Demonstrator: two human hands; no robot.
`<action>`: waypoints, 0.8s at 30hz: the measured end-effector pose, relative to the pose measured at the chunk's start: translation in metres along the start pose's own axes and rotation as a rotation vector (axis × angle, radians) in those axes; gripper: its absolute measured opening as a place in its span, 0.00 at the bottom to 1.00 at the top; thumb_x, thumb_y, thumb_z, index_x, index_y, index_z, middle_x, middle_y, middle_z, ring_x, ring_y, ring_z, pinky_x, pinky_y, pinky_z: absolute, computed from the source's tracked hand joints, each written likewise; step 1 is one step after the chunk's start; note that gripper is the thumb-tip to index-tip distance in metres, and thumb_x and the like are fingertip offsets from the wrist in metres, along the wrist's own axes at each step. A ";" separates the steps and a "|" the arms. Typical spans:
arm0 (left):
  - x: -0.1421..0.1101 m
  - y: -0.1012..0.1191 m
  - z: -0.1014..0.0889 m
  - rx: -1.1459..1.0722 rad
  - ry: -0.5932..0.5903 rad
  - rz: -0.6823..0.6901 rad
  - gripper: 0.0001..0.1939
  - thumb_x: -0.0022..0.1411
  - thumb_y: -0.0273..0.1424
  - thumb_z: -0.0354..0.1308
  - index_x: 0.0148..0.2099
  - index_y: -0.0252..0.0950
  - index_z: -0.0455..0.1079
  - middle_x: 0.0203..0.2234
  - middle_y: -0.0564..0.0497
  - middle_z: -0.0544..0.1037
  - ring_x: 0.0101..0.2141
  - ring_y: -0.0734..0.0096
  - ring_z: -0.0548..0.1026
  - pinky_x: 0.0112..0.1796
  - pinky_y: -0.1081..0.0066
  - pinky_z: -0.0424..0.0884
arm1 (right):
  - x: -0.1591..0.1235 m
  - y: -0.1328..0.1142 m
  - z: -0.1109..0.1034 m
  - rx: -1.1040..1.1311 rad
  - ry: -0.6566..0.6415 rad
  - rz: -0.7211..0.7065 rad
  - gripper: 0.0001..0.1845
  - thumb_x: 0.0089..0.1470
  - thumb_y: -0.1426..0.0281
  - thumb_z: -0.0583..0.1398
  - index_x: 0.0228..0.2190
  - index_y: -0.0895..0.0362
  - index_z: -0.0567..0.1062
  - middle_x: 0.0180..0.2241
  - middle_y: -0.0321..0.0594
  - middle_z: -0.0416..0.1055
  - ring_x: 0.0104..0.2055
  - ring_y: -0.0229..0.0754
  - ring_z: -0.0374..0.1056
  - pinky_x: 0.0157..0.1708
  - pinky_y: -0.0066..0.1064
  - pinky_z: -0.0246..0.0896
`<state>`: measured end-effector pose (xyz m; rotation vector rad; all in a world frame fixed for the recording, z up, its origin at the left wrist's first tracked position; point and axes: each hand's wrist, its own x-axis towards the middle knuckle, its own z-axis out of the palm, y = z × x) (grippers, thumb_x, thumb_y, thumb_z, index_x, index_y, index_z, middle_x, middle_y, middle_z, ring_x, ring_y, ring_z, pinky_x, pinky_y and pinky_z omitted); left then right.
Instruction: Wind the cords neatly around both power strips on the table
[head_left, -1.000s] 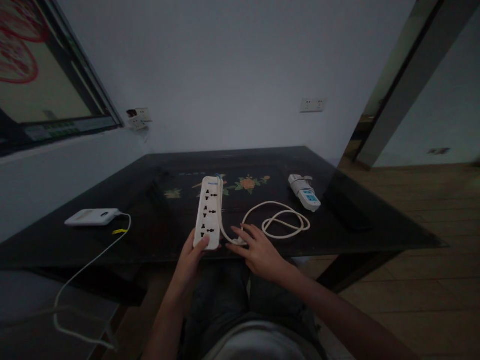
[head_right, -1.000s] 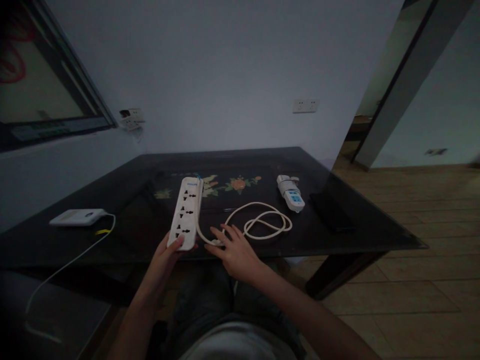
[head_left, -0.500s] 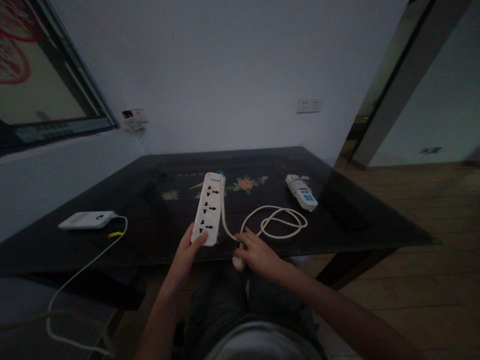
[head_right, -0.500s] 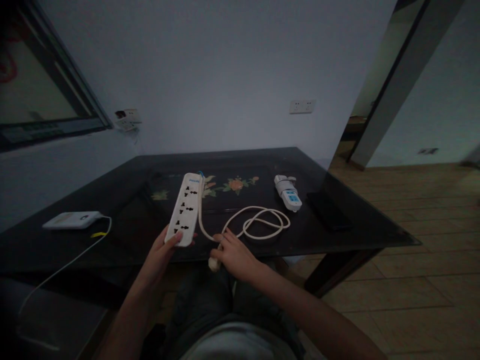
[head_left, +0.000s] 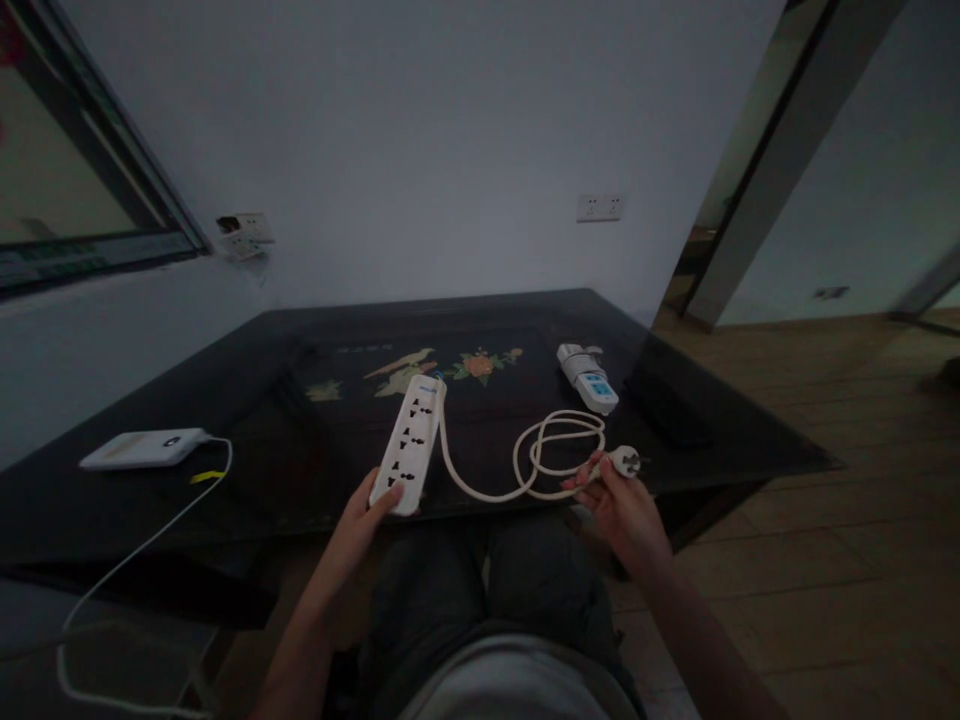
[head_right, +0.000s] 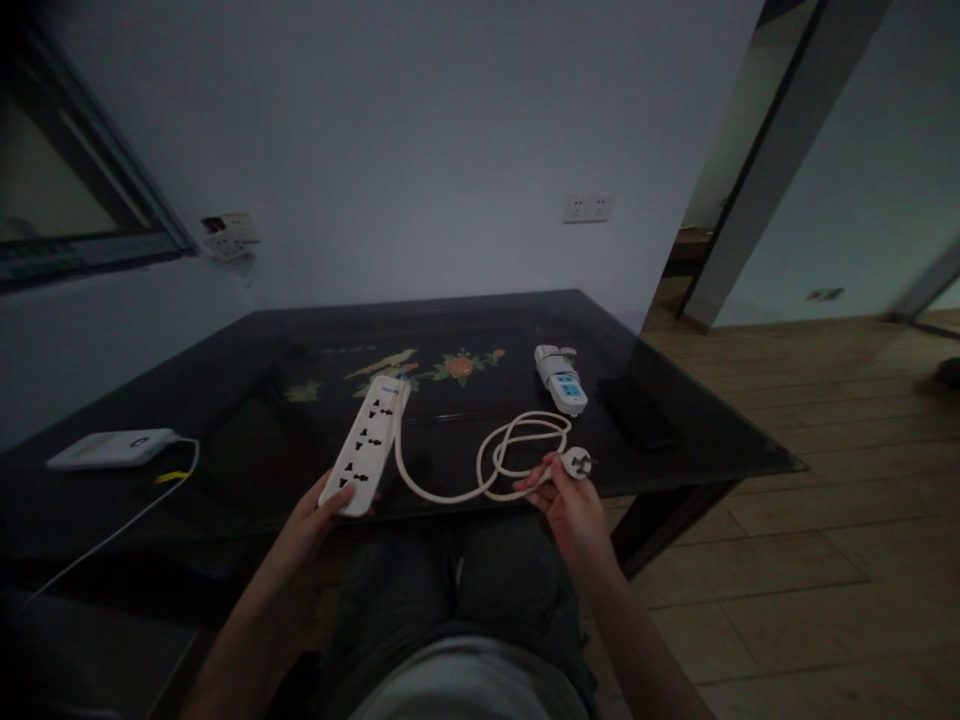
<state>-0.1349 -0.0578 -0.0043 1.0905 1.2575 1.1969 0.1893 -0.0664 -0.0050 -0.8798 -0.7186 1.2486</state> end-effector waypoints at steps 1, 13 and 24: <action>-0.002 0.001 -0.001 0.019 -0.008 -0.004 0.26 0.51 0.44 0.64 0.48 0.33 0.69 0.35 0.44 0.80 0.32 0.60 0.77 0.36 0.66 0.70 | 0.003 -0.001 -0.003 -0.020 0.025 0.023 0.15 0.47 0.58 0.64 0.32 0.54 0.69 0.25 0.34 0.70 0.28 0.40 0.73 0.33 0.36 0.71; -0.028 0.017 0.023 0.086 -0.042 0.002 0.20 0.52 0.41 0.63 0.45 0.35 0.71 0.37 0.47 0.78 0.41 0.58 0.74 0.41 0.67 0.68 | 0.051 -0.037 0.034 -1.138 -0.278 -0.163 0.16 0.56 0.61 0.53 0.39 0.59 0.70 0.30 0.40 0.73 0.22 0.39 0.69 0.23 0.29 0.62; -0.033 0.015 0.033 0.060 -0.091 -0.020 0.19 0.50 0.40 0.64 0.43 0.36 0.72 0.36 0.48 0.78 0.40 0.58 0.74 0.40 0.66 0.70 | 0.114 -0.019 0.048 -1.721 -0.663 -0.295 0.12 0.48 0.73 0.60 0.37 0.63 0.75 0.43 0.53 0.71 0.46 0.51 0.67 0.46 0.35 0.58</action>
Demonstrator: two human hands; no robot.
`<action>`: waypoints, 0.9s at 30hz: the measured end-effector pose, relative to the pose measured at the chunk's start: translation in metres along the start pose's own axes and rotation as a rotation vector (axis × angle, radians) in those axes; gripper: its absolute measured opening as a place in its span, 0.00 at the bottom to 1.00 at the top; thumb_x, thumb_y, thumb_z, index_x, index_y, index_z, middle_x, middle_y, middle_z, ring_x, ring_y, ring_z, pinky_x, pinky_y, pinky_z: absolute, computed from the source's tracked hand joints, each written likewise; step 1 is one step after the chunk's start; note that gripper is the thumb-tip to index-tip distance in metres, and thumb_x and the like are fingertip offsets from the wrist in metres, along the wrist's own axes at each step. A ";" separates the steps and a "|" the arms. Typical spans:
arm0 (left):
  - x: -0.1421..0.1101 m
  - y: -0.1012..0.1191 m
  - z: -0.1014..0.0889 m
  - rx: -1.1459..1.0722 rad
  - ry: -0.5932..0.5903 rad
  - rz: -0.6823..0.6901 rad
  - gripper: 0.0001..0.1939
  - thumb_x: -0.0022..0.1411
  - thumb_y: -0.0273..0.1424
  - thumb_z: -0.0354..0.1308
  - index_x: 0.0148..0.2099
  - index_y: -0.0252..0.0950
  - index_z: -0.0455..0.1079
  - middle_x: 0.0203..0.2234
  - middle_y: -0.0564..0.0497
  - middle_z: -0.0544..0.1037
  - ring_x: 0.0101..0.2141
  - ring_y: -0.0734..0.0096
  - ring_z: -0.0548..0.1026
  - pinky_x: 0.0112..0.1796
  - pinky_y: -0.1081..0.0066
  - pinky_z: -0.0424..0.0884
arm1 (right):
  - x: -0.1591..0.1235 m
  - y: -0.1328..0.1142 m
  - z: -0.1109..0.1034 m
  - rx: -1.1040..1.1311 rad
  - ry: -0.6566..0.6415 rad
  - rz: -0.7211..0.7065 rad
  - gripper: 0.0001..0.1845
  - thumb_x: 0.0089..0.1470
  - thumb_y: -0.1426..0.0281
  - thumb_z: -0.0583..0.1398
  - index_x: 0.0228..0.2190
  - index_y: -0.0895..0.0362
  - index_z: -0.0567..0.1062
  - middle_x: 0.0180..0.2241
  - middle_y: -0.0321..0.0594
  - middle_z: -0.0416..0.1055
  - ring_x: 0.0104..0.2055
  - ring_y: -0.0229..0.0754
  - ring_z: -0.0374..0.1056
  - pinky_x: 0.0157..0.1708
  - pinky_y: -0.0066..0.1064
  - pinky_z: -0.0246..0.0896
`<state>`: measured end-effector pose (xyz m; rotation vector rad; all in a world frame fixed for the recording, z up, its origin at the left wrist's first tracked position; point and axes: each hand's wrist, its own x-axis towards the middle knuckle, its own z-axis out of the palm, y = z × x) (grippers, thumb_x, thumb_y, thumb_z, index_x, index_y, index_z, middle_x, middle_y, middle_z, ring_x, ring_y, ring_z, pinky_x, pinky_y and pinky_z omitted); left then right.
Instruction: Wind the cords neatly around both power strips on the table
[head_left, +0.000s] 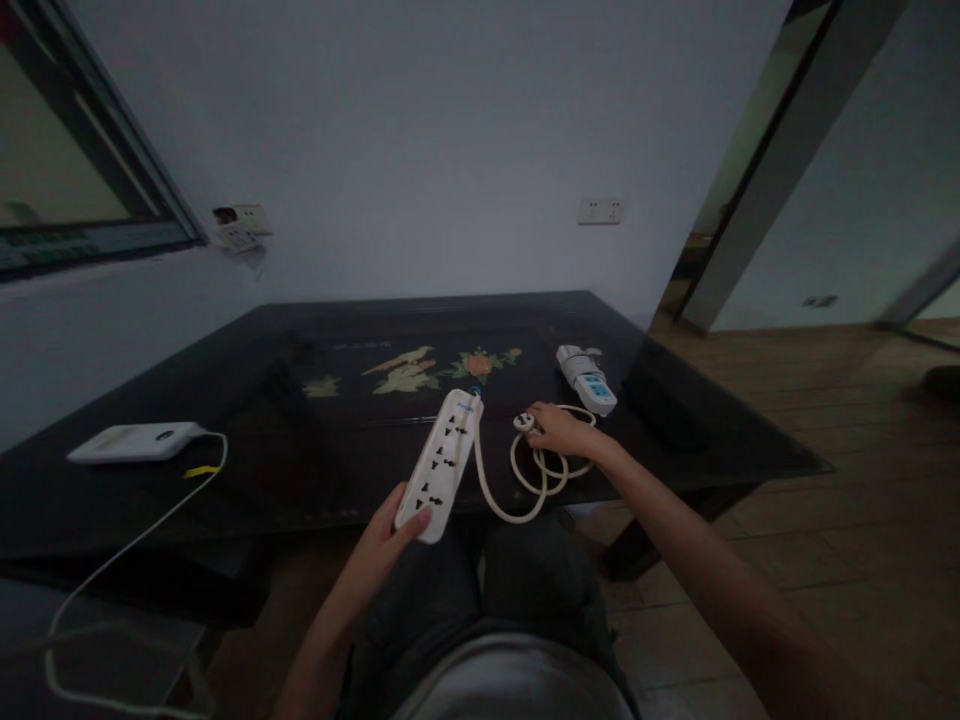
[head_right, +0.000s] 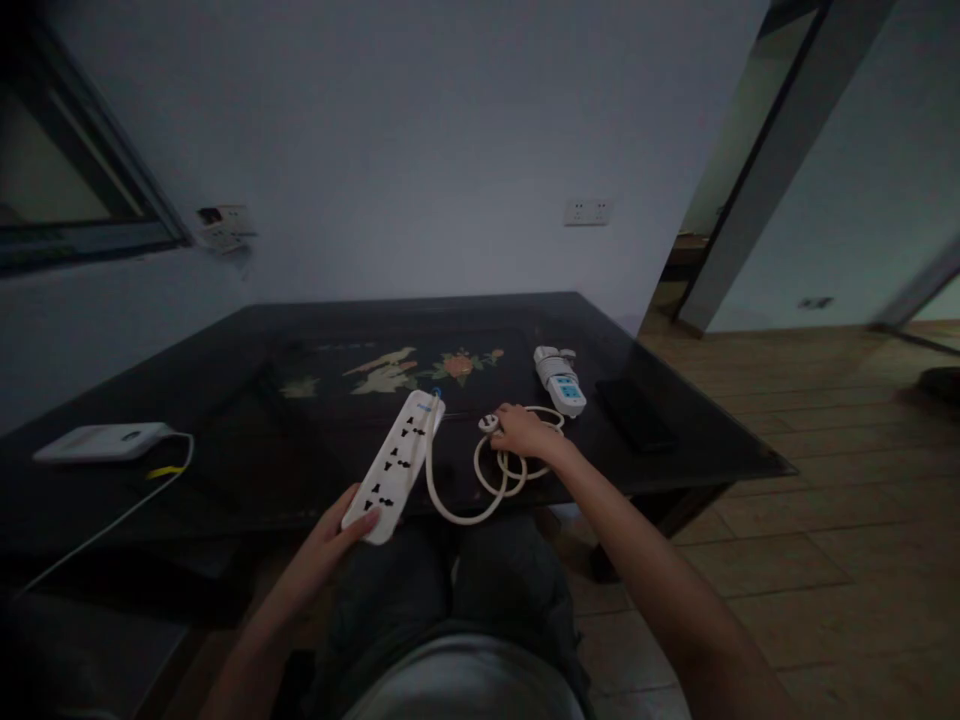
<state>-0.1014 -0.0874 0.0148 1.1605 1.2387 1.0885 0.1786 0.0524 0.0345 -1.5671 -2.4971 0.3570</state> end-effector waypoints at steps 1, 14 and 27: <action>-0.001 0.000 0.001 -0.004 -0.002 -0.002 0.19 0.50 0.40 0.64 0.43 0.36 0.72 0.37 0.48 0.78 0.40 0.58 0.74 0.40 0.66 0.70 | 0.000 0.001 -0.001 -0.007 -0.017 -0.024 0.14 0.49 0.72 0.60 0.39 0.63 0.74 0.44 0.54 0.70 0.46 0.51 0.67 0.46 0.36 0.58; -0.006 -0.011 0.003 -0.074 0.031 -0.038 0.21 0.50 0.40 0.65 0.44 0.35 0.72 0.36 0.47 0.79 0.39 0.58 0.75 0.39 0.66 0.70 | -0.020 0.009 -0.004 -0.067 -0.165 -0.407 0.31 0.48 0.71 0.60 0.56 0.55 0.67 0.57 0.52 0.60 0.57 0.53 0.58 0.55 0.45 0.52; -0.006 -0.026 0.005 -0.112 -0.001 -0.092 0.26 0.50 0.44 0.65 0.48 0.33 0.68 0.38 0.44 0.79 0.41 0.55 0.76 0.38 0.66 0.70 | -0.042 -0.048 0.005 -0.070 -0.054 0.070 0.17 0.55 0.59 0.58 0.39 0.59 0.72 0.37 0.49 0.74 0.40 0.49 0.71 0.35 0.31 0.58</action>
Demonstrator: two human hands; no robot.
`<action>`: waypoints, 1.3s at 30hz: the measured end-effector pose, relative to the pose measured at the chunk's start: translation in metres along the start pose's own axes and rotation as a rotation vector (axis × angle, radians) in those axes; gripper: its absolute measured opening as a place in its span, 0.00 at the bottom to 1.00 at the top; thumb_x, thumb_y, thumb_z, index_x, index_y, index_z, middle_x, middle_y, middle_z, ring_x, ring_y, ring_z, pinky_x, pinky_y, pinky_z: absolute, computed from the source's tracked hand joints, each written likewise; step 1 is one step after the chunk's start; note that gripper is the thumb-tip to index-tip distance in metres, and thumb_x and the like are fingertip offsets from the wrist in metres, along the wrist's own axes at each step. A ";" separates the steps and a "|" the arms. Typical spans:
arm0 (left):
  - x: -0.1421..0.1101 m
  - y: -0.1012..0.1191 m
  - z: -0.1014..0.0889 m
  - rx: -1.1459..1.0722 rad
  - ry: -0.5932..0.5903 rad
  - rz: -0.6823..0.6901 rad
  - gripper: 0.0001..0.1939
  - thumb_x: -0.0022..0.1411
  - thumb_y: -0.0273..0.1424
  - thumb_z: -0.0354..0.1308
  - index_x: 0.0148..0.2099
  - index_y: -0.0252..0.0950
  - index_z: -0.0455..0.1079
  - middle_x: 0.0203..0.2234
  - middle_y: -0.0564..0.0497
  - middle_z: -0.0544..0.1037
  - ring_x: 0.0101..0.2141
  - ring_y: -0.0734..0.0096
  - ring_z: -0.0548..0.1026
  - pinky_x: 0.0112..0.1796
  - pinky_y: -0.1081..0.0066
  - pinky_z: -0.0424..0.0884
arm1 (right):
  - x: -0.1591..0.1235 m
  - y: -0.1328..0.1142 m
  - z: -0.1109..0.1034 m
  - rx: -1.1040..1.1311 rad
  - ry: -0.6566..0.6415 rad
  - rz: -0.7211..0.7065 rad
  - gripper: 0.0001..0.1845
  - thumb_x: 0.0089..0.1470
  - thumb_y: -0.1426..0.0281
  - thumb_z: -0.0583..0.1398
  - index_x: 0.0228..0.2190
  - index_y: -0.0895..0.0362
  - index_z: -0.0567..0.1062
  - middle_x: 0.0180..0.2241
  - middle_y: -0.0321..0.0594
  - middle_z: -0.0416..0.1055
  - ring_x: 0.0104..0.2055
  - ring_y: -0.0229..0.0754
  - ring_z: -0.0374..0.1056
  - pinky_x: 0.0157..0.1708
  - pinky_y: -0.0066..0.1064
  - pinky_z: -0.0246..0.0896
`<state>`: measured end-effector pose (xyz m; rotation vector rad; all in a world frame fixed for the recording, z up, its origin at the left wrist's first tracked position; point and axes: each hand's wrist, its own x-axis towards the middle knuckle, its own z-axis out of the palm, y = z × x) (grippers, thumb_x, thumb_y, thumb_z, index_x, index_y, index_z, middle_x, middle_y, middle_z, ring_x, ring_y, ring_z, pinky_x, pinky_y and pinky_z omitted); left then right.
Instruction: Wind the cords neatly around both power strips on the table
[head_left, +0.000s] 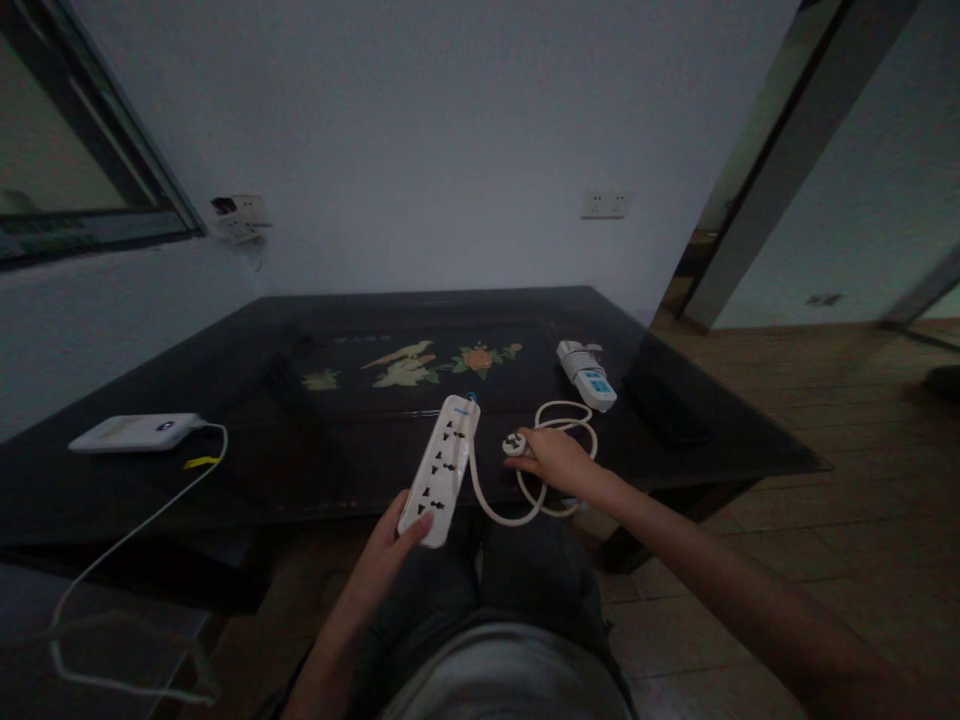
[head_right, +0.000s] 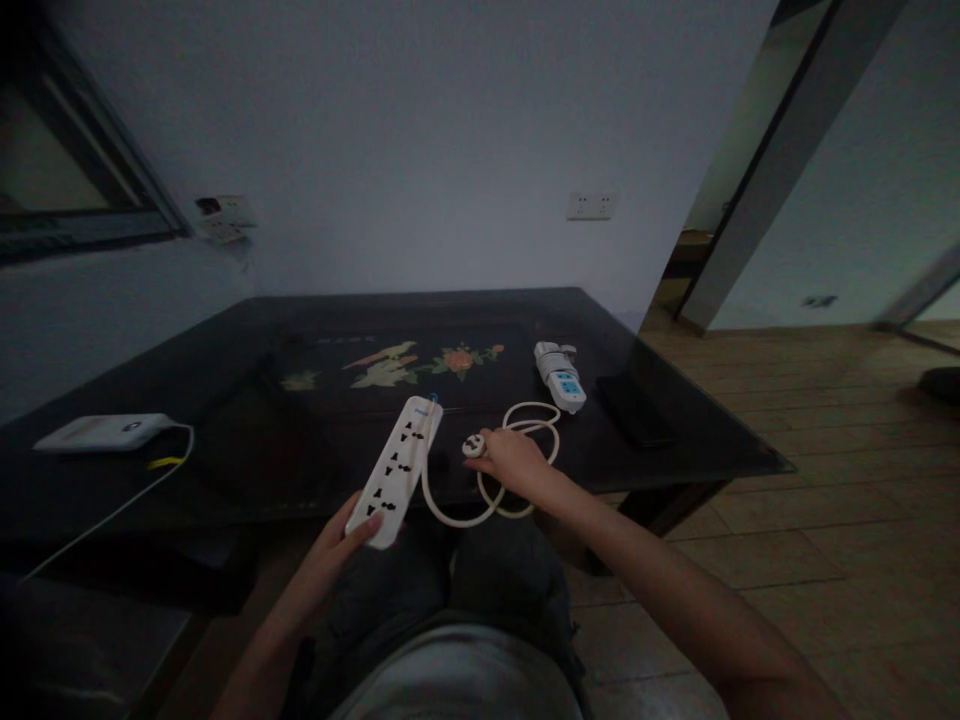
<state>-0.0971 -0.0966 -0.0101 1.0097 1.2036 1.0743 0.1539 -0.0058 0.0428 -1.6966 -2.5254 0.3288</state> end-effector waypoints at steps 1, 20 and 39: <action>0.000 -0.002 0.000 0.004 -0.004 0.003 0.26 0.51 0.44 0.64 0.48 0.33 0.68 0.38 0.44 0.79 0.41 0.55 0.76 0.38 0.66 0.70 | -0.001 -0.008 0.002 -0.056 0.008 0.042 0.18 0.55 0.58 0.58 0.41 0.59 0.71 0.39 0.50 0.74 0.41 0.50 0.71 0.35 0.31 0.58; -0.030 -0.009 -0.006 0.157 -0.208 0.058 0.23 0.58 0.42 0.59 0.53 0.37 0.67 0.45 0.47 0.76 0.45 0.59 0.72 0.45 0.66 0.68 | -0.035 -0.017 -0.019 0.501 0.297 -0.085 0.11 0.46 0.74 0.57 0.36 0.54 0.66 0.30 0.33 0.69 0.30 0.38 0.64 0.30 0.26 0.54; -0.038 -0.006 -0.015 0.378 -0.264 0.176 0.22 0.62 0.40 0.54 0.57 0.42 0.62 0.52 0.49 0.71 0.51 0.59 0.68 0.51 0.65 0.65 | -0.040 -0.020 -0.058 1.135 0.264 -0.173 0.18 0.46 0.64 0.65 0.32 0.53 0.61 0.30 0.32 0.70 0.17 0.30 0.62 0.15 0.24 0.59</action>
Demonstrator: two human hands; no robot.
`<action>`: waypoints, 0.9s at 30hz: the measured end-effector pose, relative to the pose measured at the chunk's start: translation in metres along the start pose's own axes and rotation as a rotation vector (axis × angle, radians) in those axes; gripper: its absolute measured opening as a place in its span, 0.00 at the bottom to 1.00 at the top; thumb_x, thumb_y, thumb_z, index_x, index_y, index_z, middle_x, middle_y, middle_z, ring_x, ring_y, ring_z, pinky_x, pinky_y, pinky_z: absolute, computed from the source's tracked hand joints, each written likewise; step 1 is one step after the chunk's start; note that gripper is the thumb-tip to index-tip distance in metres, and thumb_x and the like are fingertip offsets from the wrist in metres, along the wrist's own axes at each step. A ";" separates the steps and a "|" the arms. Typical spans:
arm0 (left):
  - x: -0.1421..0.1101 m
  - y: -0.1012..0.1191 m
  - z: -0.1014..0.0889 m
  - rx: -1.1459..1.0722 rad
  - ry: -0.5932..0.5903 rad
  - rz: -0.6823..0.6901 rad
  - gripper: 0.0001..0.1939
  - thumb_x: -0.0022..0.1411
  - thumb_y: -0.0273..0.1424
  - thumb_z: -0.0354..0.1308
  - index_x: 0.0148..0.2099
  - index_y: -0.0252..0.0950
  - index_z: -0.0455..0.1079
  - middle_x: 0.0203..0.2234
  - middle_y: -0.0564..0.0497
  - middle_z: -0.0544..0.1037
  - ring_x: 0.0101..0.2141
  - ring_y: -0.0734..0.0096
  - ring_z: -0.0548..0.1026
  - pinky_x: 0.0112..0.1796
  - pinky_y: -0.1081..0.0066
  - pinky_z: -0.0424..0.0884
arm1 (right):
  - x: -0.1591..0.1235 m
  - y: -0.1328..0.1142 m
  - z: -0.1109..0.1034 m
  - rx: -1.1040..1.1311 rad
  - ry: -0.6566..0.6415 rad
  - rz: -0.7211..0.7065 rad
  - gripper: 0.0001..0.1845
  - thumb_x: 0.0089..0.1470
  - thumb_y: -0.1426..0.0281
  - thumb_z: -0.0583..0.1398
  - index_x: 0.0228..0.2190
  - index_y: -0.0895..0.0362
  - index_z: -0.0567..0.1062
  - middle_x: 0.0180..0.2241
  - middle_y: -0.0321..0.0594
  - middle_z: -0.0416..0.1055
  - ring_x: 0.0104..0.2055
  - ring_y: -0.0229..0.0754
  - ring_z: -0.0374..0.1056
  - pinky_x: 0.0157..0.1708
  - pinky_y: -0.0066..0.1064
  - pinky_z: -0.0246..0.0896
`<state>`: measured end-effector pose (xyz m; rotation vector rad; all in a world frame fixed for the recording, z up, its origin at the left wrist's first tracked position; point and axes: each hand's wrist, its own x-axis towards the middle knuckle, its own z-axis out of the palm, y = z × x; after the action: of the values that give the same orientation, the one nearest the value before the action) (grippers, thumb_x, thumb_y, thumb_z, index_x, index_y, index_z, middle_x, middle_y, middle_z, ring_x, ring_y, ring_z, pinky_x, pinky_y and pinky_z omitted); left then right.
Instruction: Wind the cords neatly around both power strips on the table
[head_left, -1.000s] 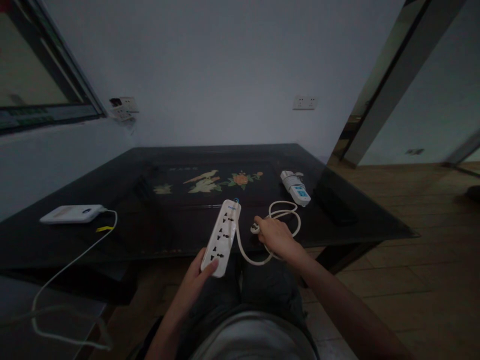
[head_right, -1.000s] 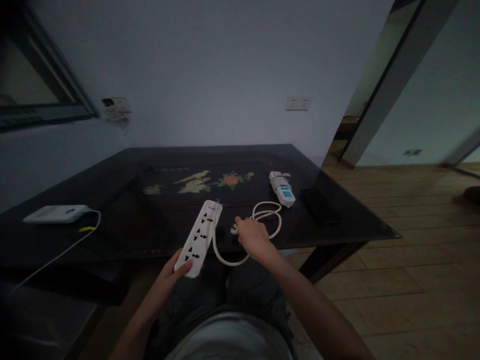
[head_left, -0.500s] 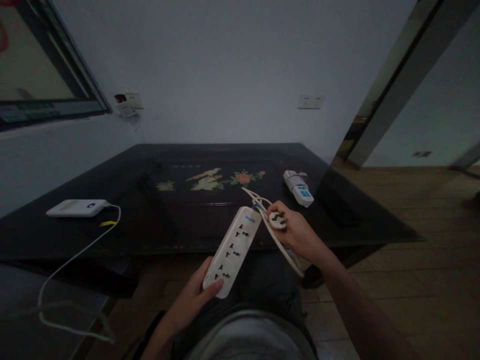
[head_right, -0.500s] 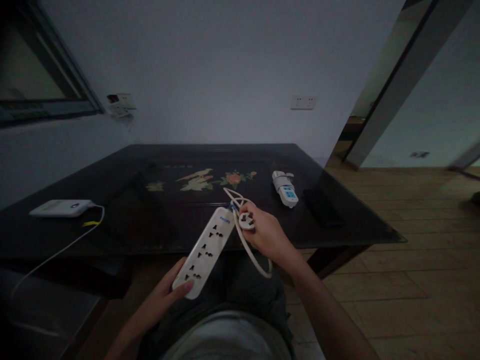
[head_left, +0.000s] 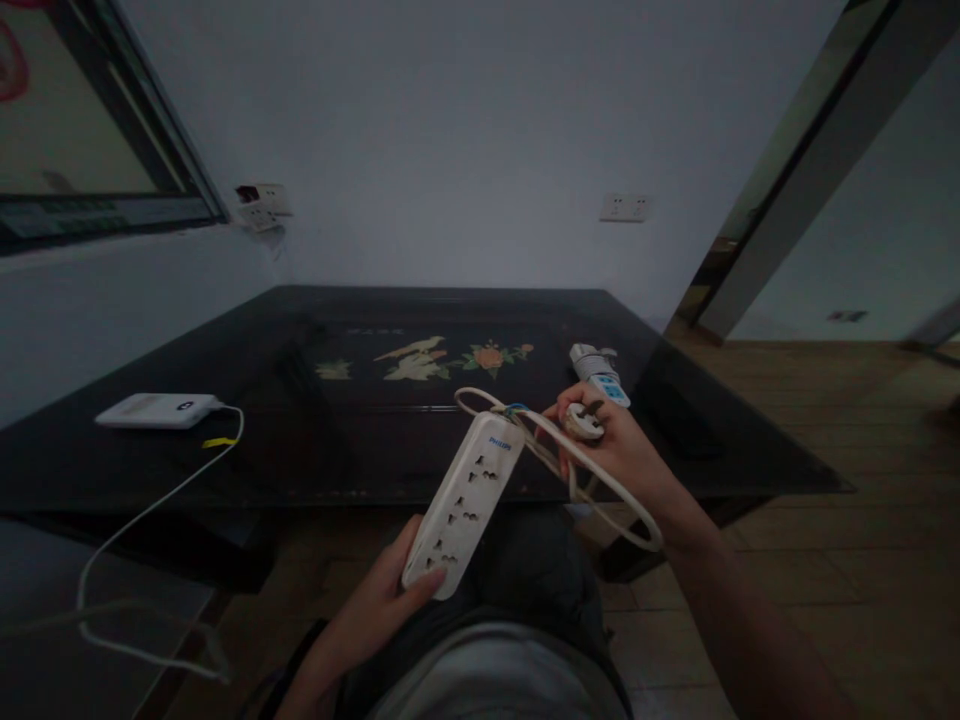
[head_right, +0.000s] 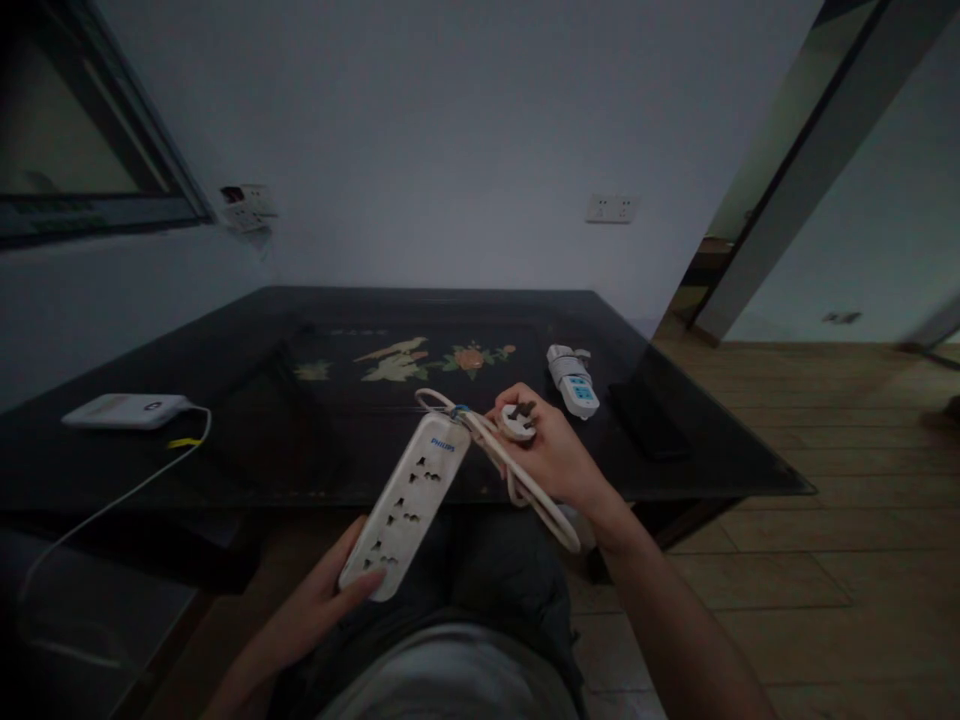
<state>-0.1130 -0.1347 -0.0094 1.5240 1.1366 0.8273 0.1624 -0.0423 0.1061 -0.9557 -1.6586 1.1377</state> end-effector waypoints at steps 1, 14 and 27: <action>0.000 0.000 0.001 0.007 0.009 -0.003 0.22 0.62 0.40 0.54 0.57 0.42 0.61 0.52 0.49 0.71 0.51 0.59 0.68 0.51 0.65 0.65 | 0.000 -0.002 -0.001 0.053 0.021 0.013 0.20 0.44 0.63 0.66 0.32 0.52 0.60 0.30 0.31 0.70 0.16 0.30 0.62 0.14 0.24 0.60; -0.001 -0.002 0.006 -0.125 -0.029 0.012 0.25 0.60 0.39 0.57 0.59 0.42 0.62 0.52 0.48 0.71 0.53 0.56 0.66 0.51 0.64 0.63 | -0.006 -0.024 -0.002 -0.368 -0.225 -0.173 0.09 0.49 0.75 0.59 0.35 0.55 0.66 0.31 0.34 0.71 0.24 0.33 0.66 0.23 0.22 0.59; 0.010 -0.010 0.031 -0.326 -0.012 0.089 0.27 0.58 0.44 0.57 0.57 0.37 0.63 0.47 0.45 0.72 0.48 0.55 0.68 0.47 0.64 0.64 | -0.025 -0.030 0.012 -0.414 -0.407 -0.184 0.11 0.51 0.77 0.59 0.37 0.54 0.66 0.30 0.33 0.71 0.28 0.34 0.69 0.27 0.24 0.60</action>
<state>-0.0838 -0.1344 -0.0273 1.3114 0.8803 1.0089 0.1552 -0.0770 0.1262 -0.8305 -2.3255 0.9206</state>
